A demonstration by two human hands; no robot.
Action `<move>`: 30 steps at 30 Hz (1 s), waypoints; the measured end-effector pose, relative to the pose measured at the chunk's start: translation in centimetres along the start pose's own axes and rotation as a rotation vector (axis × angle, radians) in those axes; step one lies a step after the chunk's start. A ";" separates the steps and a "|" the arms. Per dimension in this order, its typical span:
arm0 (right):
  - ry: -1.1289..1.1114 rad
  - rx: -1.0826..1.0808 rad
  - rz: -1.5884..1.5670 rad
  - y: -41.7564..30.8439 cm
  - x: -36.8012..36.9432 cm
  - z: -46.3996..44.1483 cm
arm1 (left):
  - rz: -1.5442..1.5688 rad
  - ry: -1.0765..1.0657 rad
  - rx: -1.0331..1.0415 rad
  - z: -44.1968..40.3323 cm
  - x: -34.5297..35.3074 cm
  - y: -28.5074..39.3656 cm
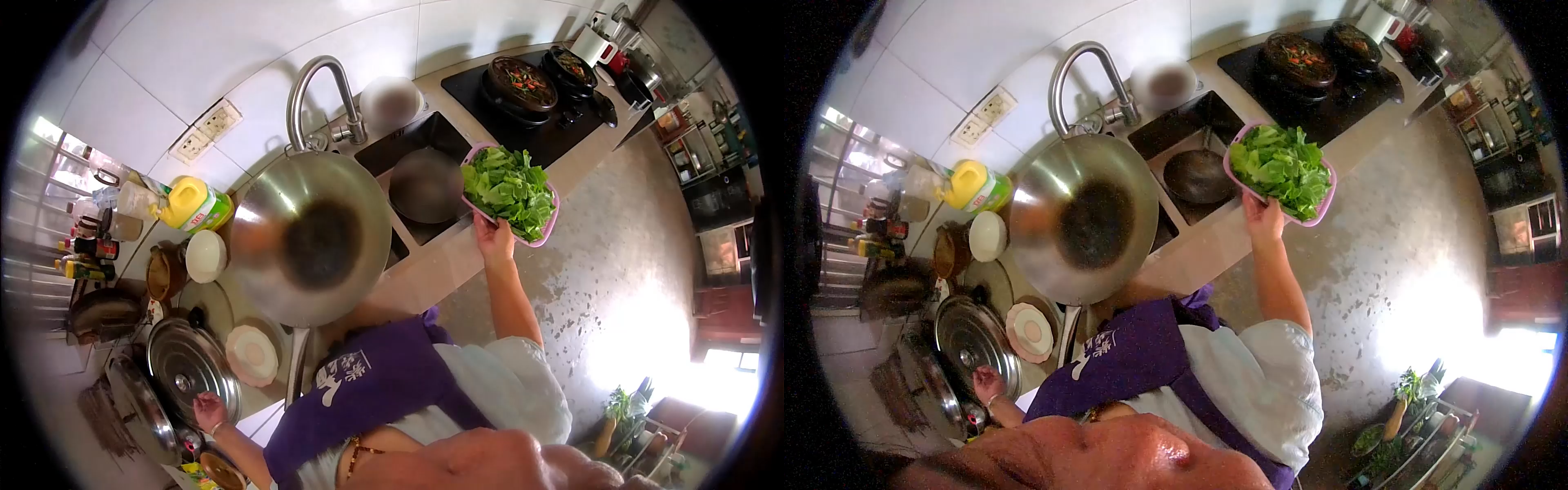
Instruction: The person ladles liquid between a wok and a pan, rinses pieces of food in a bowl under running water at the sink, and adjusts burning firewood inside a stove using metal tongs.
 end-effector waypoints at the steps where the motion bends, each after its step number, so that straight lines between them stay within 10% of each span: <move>1: -0.022 0.018 0.004 -0.1 0.3 0.3 | -0.007 -0.009 -0.011 0.1 0.2 -0.3; 9: -0.116 0.315 0.231 5.7 2.0 5.1 | -0.034 0.049 -0.032 0.2 -0.2 -1.0; 27: 0.937 0.597 0.413 16.2 -3.6 -13.0 | -0.077 0.118 -0.042 2.7 -0.8 -2.5; 30: 0.838 0.499 0.511 16.2 -2.8 -12.7 | -0.079 0.181 -0.012 2.7 0.0 -3.2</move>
Point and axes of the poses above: each hand's wrist, its own z-axis away from the middle knuckle, its own x-axis out of the palm, y = z × x, the point moved 3 cm from there along -z, towards the middle knuckle, and after that the axes turned 8 degrees about x, right-handed, at the moved point
